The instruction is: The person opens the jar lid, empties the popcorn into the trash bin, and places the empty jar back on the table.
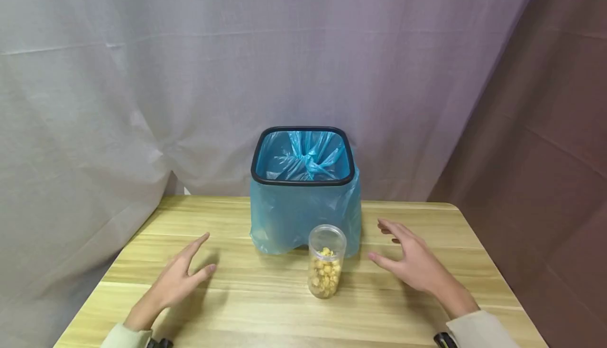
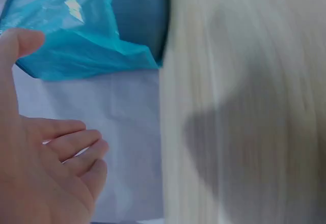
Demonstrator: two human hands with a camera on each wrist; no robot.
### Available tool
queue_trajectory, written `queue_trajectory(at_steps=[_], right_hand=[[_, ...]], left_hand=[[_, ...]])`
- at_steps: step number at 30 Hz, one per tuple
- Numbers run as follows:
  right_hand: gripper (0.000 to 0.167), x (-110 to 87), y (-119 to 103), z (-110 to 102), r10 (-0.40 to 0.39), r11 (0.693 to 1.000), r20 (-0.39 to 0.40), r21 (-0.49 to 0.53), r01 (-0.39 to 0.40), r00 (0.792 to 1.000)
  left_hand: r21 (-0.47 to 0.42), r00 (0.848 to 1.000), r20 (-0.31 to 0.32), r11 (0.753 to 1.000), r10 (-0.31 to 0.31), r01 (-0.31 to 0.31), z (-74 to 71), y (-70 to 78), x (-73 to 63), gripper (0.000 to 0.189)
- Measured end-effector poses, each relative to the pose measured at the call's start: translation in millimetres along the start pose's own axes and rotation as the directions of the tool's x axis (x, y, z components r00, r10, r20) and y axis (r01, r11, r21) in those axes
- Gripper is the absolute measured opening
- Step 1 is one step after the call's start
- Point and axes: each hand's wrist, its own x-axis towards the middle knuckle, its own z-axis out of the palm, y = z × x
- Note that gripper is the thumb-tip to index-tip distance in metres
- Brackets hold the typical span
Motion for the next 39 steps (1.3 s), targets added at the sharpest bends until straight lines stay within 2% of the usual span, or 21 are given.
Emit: queue_trajectory(at_steps=[4, 7, 11, 15, 19, 26, 39], right_hand=[[0.073, -1.0, -3.4, -2.7, -0.059, 0.989, -0.043, 0.132, 0.064, 0.997], [0.073, 0.2, -7.5, -2.9, -0.102, 0.974, -0.049, 0.197, 0.109, 0.994], [0.074, 3.6, -12.9, -1.4, -0.136, 0.965, -0.047, 0.222, 0.144, 0.990], [0.076, 8.3, -17.7, 0.5, -0.164, 0.958, -0.038, 0.233, 0.169, 0.986], [0.079, 13.1, -23.5, 1.1, -0.181, 0.953, -0.028, 0.242, 0.182, 0.983], [0.077, 19.5, -33.3, 5.9, -0.219, 0.934, -0.027, 0.283, 0.218, 0.975], [0.075, 20.8, -45.1, 17.2, -0.186, 0.945, 0.023, 0.278, 0.172, 0.982]], left_hand=[[-0.085, 0.998, -0.046, 0.996, 0.035, -0.039, -1.5, 10.5, 0.0, 0.077], [-0.118, 0.993, -0.074, 0.988, 0.089, -0.097, -1.1, 19.6, 0.2, 0.075], [-0.161, 0.982, -0.088, 0.970, 0.167, -0.180, 2.8, 30.3, 0.0, 0.076], [-0.238, 0.976, -0.087, 0.947, 0.199, -0.214, 8.7, 40.9, 0.7, 0.077], [-0.319, 0.976, -0.077, 0.923, 0.202, -0.216, 15.3, 53.1, 3.1, 0.077], [-0.404, 0.980, -0.044, 0.893, 0.196, -0.197, 32.0, 69.4, 9.5, 0.079], [-0.529, 0.976, -0.003, 0.828, 0.218, -0.187, 68.6, 94.7, 18.8, 0.080]])
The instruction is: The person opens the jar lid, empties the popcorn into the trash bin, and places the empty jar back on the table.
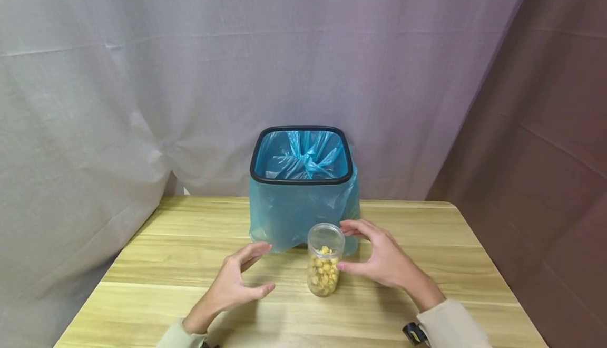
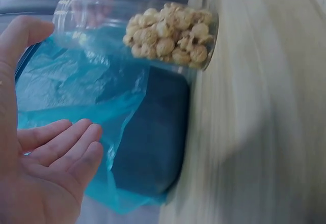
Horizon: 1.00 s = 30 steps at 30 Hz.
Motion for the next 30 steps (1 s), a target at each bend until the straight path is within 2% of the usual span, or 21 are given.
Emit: queue_trajectory(at_steps=[10, 19, 24, 30], right_hand=[[0.077, 4.3, 0.5, 7.8, 0.040, 0.999, 0.017, -0.014, -0.040, 0.999], [0.077, 11.3, -1.9, 15.6, 0.027, 0.999, 0.024, 0.034, -0.028, 0.999], [0.078, 16.2, -6.2, 18.1, 0.021, 1.000, 0.025, 0.019, -0.021, 0.999], [0.079, 21.4, -10.4, 20.7, 0.031, 0.999, 0.041, 0.009, -0.031, 0.999]], left_hand=[[-0.040, 0.998, 0.058, 0.999, -0.020, 0.023, 31.3, -5.9, 11.9, 0.082], [-0.060, 0.996, 0.085, 0.998, 0.024, -0.019, 58.5, -8.6, 31.4, 0.082], [-0.061, 0.997, 0.077, 0.998, 0.022, -0.017, 69.7, -10.0, 38.9, 0.080], [-0.062, 0.997, 0.065, 0.997, 0.049, -0.045, 81.2, -12.7, 46.6, 0.077]])
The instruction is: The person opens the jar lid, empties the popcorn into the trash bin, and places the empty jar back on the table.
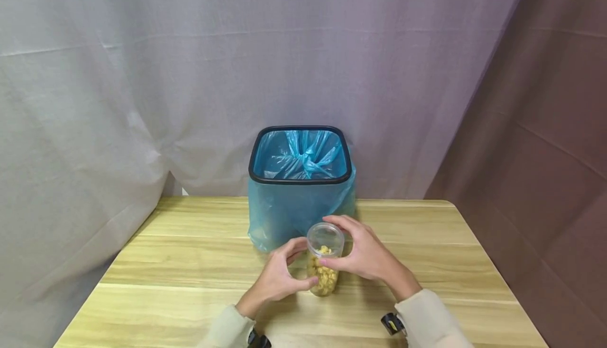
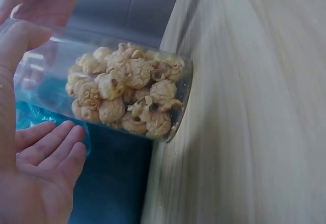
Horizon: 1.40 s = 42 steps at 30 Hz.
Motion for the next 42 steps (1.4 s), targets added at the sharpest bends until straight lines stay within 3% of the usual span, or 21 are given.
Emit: queue_trajectory(at_steps=[11, 22, 28, 33, 42], right_hand=[[0.077, 5.9, -1.2, 6.9, -0.015, 0.999, -0.007, 0.029, 0.015, 1.000], [0.071, 6.9, 0.4, 8.2, -0.042, 0.999, -0.044, 0.002, 0.043, 0.998], [0.071, 7.1, -1.3, 9.0, -0.055, 0.998, -0.042, -0.004, 0.055, 0.998], [0.072, 5.8, -5.0, 8.6, -0.057, 0.998, -0.025, 0.014, 0.057, 0.998], [0.075, 3.4, -12.1, 7.4, -0.075, 0.996, -0.013, 0.051, 0.075, 0.997]], left_hand=[[0.008, 0.999, -0.028, 1.000, -0.021, 0.022, 21.0, -7.1, 8.1, 0.076], [-0.028, 0.998, -0.037, 0.999, -0.048, 0.047, 39.6, -16.5, 8.8, 0.057], [-0.008, 0.997, -0.059, 0.999, -0.050, 0.050, 38.8, -13.6, 7.9, 0.058], [0.011, 0.997, -0.078, 1.000, -0.006, 0.007, 34.8, -9.8, 5.6, 0.061], [0.017, 0.998, -0.064, 1.000, 0.021, -0.020, 22.7, -1.7, -0.5, 0.065]])
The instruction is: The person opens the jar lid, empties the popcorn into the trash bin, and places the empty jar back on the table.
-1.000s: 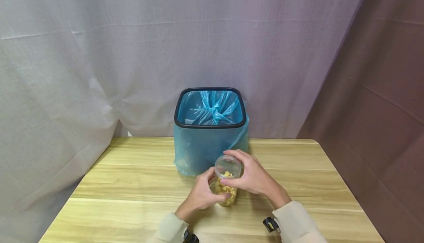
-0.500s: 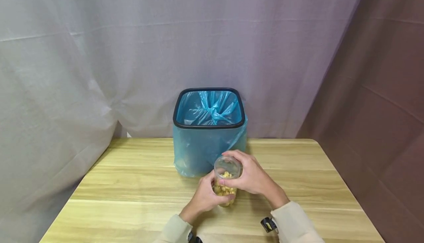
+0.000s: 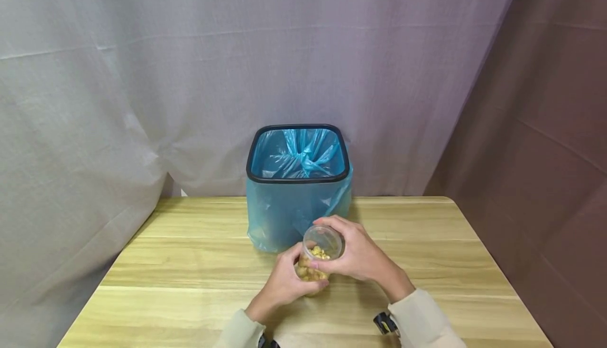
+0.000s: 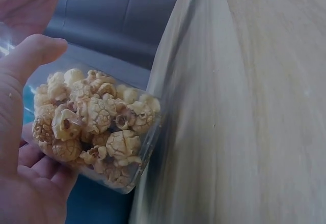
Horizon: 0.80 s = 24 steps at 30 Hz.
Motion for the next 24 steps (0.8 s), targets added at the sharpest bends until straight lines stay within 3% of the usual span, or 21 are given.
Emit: queue_trajectory(at_steps=[5, 11, 24], right_hand=[[0.076, -1.3, -3.5, 0.4, -0.009, 1.000, 0.006, -0.024, 0.009, 1.000], [0.077, -2.6, -7.6, 0.8, -0.028, 0.998, 0.018, -0.064, 0.029, 0.999], [0.076, -6.5, -13.5, 2.4, -0.057, 0.993, 0.074, -0.103, 0.065, 0.996]], left_hand=[[0.012, 1.000, 0.007, 1.000, 0.026, -0.026, -8.4, 2.5, -4.5, 0.070], [0.021, 1.000, 0.022, 1.000, -0.012, 0.011, -20.7, 6.9, -13.0, 0.076], [0.179, 0.998, 0.029, 0.982, 0.049, -0.053, -47.2, 11.5, -31.6, 0.077]])
